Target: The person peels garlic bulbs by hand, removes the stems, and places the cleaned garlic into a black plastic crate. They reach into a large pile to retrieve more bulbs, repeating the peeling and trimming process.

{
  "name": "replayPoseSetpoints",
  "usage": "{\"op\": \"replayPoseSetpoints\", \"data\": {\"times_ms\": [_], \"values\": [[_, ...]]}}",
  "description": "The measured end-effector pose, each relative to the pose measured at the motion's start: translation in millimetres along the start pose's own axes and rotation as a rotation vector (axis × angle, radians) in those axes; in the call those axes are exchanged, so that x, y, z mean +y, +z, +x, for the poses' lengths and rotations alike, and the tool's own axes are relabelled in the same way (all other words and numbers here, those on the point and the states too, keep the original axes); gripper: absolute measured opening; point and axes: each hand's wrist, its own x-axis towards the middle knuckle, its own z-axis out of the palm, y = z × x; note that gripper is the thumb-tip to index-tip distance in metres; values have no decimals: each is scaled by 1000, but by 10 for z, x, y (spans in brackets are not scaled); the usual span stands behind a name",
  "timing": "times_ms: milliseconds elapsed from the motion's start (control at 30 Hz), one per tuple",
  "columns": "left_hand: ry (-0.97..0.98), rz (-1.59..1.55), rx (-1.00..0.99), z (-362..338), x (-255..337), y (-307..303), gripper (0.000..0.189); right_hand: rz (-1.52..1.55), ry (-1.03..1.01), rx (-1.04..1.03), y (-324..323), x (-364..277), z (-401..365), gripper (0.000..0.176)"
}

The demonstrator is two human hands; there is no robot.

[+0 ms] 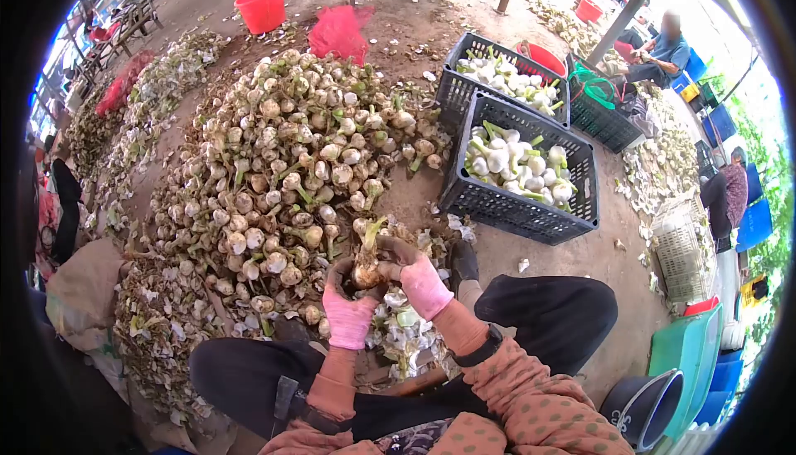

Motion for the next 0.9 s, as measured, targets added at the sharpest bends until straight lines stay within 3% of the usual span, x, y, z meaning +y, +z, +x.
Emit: {"op": "replayPoseSetpoints", "data": {"times_ms": [167,333,433,500,633,700,900], "values": [[293,483,76,-91,267,27,47,-269,-183,79,176,-22,61,40],[418,532,114,-57,172,-26,45,-340,-195,159,241,24,58,29],[238,284,14,-64,162,-40,48,-359,-218,142,138,24,26,25],[54,72,-77,-59,198,-32,51,-549,-235,137,57,19,16,24],[-25,-108,-139,-32,218,-45,51,-666,-228,105,-57,-63,-42,25],[-225,-236,-197,4,249,-79,49,-749,-249,104,-160,-66,-52,26],[-279,-431,-296,-11,200,-63,45,-645,-311,247,-158,-92,-122,21]]}}
